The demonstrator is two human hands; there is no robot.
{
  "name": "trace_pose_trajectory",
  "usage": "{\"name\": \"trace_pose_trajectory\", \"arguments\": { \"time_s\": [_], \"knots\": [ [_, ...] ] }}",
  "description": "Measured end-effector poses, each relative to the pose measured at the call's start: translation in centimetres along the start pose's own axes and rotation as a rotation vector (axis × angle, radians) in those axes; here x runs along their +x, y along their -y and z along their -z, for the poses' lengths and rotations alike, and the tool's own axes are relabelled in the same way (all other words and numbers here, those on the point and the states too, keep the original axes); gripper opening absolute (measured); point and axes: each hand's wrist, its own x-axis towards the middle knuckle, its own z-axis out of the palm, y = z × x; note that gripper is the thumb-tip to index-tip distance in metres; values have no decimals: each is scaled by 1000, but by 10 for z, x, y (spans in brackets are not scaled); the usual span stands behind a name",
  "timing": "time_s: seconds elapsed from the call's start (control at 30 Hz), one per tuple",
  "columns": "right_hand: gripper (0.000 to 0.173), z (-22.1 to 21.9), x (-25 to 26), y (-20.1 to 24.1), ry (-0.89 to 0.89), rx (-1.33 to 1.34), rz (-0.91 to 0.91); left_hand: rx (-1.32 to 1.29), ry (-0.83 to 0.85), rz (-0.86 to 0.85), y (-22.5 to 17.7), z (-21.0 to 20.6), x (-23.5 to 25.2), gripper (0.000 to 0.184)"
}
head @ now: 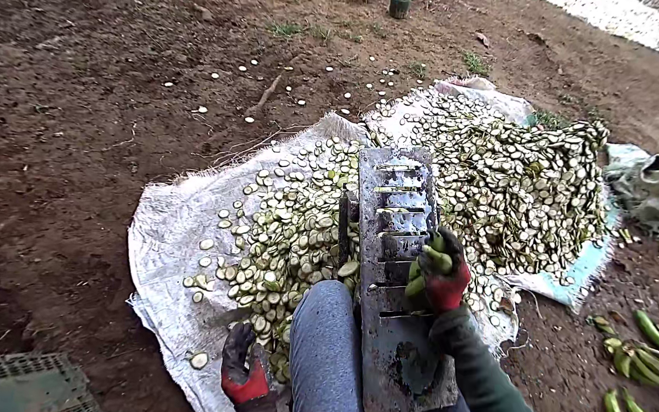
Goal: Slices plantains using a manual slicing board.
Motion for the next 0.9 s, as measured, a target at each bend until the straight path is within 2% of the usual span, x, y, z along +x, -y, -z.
{"name": "trace_pose_trajectory", "arguments": {
  "time_s": [0.13, 0.2, 0.27, 0.37, 0.43, 0.5, 0.57, 0.63, 0.73, 0.9],
  "knots": [
    [64, -73, 142, -43, 37, -102, 150, -24, 0, -44, -15, -4, -2, 61],
    [62, -80, 155, -41, 42, -86, 175, -16, -1, -72, -28, -4, 0, 60],
    [61, -54, 119, -30, 26, -44, 180, -13, 5, -142, -38, -11, 0, 58],
    [59, 2, 6, -9, 90, 6, -6, -34, 33, -267, -58, -28, 6, 53],
    [55, 40, -70, 7, 153, 60, 4, -65, 79, -312, -73, -45, 7, 50],
    [53, 52, -100, 11, 240, 104, 56, -73, 105, -349, -89, -61, 7, 45],
    [50, 33, -62, 0, 273, 75, 147, -90, 129, -365, -98, -77, 4, 42],
    [47, -7, 9, -22, 222, -28, 234, -102, 141, -367, -105, -84, 3, 42],
    [51, -49, 96, -40, 253, -137, 212, -101, 103, -381, -113, -77, 2, 43],
    [62, -39, 111, 5, 421, -413, 44, 12, 38, -351, -95, -30, 4, 46]
  ]
}}
